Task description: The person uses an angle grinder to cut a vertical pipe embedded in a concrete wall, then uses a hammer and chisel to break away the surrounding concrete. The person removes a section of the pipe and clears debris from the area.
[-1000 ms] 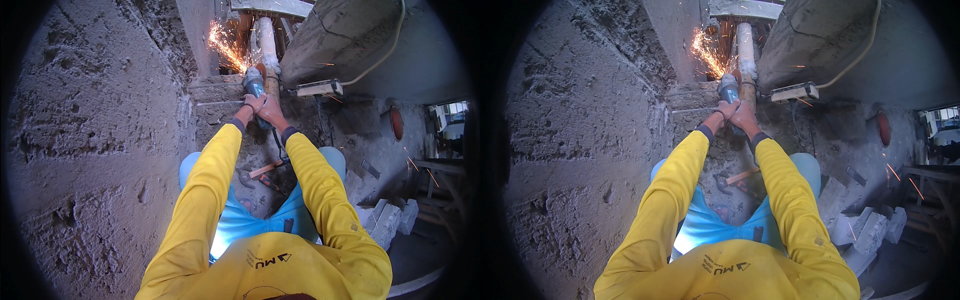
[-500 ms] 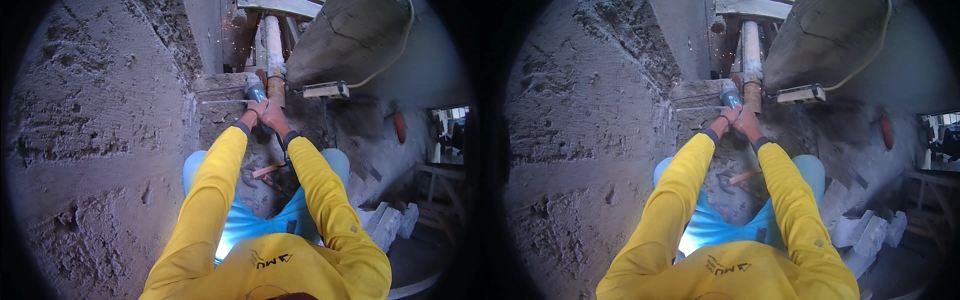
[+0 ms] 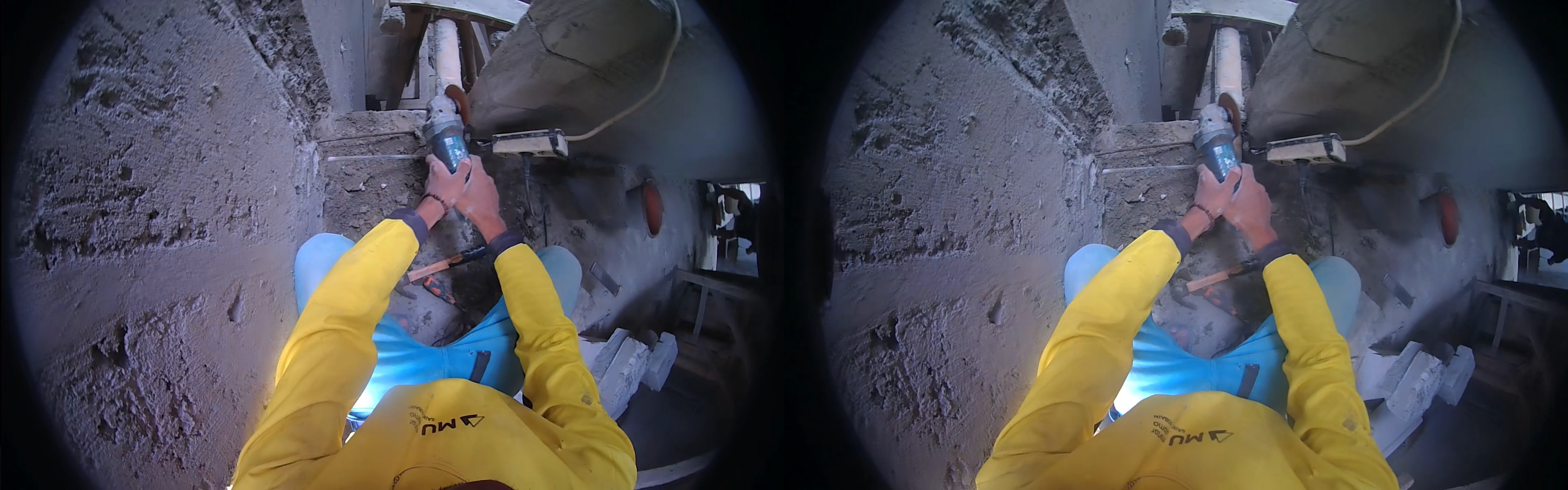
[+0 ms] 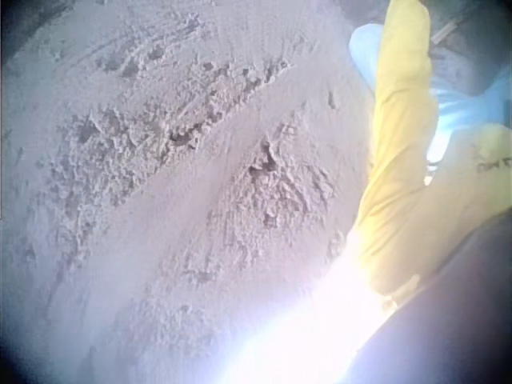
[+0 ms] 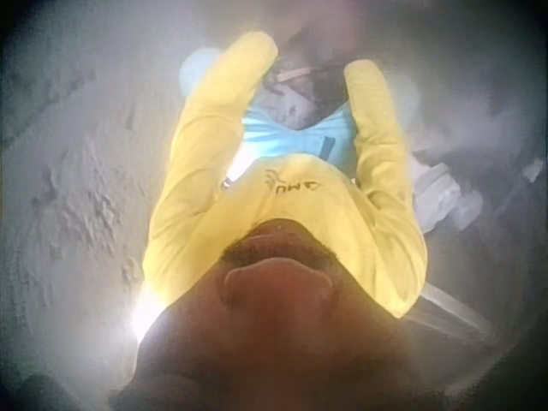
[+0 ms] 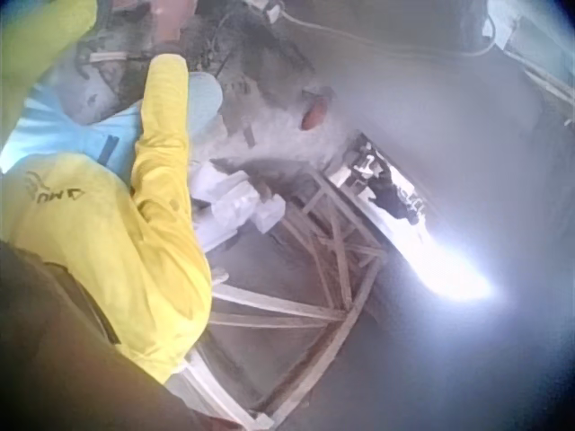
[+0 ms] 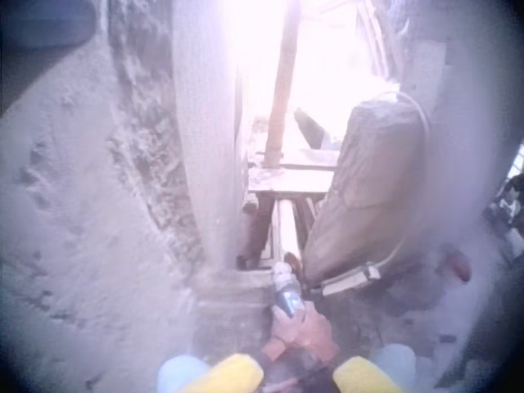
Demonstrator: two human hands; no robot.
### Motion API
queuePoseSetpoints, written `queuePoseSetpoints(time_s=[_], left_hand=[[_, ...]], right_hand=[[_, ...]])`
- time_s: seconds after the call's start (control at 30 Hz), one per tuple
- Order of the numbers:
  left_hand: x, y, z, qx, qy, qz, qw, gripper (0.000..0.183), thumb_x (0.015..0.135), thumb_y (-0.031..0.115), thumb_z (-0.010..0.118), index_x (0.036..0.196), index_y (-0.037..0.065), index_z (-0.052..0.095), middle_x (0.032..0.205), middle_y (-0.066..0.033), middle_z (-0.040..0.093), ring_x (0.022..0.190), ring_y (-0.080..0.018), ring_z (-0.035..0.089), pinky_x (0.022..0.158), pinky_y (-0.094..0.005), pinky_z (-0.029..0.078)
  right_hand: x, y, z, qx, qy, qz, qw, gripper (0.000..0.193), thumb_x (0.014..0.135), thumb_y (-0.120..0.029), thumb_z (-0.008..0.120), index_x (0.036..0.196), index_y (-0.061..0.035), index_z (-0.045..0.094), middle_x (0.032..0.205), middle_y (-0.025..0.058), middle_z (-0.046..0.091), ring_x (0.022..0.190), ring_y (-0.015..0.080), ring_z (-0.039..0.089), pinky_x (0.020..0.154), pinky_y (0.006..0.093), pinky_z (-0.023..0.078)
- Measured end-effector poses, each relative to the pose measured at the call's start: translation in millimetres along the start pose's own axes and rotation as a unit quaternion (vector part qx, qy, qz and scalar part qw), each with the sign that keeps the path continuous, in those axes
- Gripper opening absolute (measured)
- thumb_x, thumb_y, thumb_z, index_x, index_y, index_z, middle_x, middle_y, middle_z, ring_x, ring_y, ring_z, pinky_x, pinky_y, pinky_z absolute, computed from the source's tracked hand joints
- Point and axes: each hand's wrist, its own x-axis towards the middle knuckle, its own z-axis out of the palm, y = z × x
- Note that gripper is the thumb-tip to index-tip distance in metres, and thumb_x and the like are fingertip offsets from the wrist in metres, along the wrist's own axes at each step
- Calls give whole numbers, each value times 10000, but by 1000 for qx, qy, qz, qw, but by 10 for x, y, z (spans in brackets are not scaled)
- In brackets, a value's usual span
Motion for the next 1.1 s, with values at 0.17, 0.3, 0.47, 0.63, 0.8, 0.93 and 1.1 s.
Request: queuePoseSetpoints(time_s=[0.17,0.3,0.47,0.63,0.8,0.93,1.1], left_hand=[[60,-638,-239,41,36,-39,998,789,806,535,767,1143,-146,554,1077,-279,682,994,-334,699,873,-425,538],[292,-843,-294,93,8,-54,994,685,826,530,760,1090,-90,642,1015,-197,716,916,-265,707,807,-400,553],[478,-1159,-496,37,-44,-68,996,556,885,507,726,1047,-23,688,956,-108,716,865,-179,683,790,-352,544],[333,-1100,-246,-28,-134,-81,987,529,903,493,717,1070,-8,685,963,-98,716,861,-173,679,792,-351,540],[435,-1201,-479,51,-74,-94,992,574,885,532,720,1057,-15,688,998,-114,714,885,-193,684,805,-365,541],[297,-958,-420,93,-77,-103,987,720,845,608,719,1107,-61,676,1070,-168,710,988,-244,688,870,-391,533],[125,-604,-418,105,-98,-126,982,883,811,673,710,1176,-127,639,1140,-225,691,1089,-291,670,940,-394,511]], right_hand=[[-233,-183,239,-12,-69,33,997,470,884,-313,674,1245,-70,496,1077,264,700,1063,450,666,893,518,527],[-96,-4,492,3,-57,38,998,464,880,-273,685,1237,-60,477,1087,246,698,1055,432,676,895,518,533],[-140,-58,606,20,-83,63,994,471,888,-259,679,1250,-54,460,1107,229,694,1057,423,682,914,512,538],[-158,226,660,18,-69,92,993,457,897,-260,668,1246,-51,461,1089,236,697,1055,420,684,909,509,543],[-176,14,685,37,-85,75,993,468,893,-284,668,1239,-39,467,1084,247,697,1051,422,685,897,512,544],[-166,81,666,42,-89,82,992,499,879,-304,673,1242,-26,475,1102,261,693,1064,434,678,904,522,537],[-142,150,675,44,-81,83,992,540,854,-331,681,1247,-15,487,1121,276,688,1086,449,666,926,532,526]])
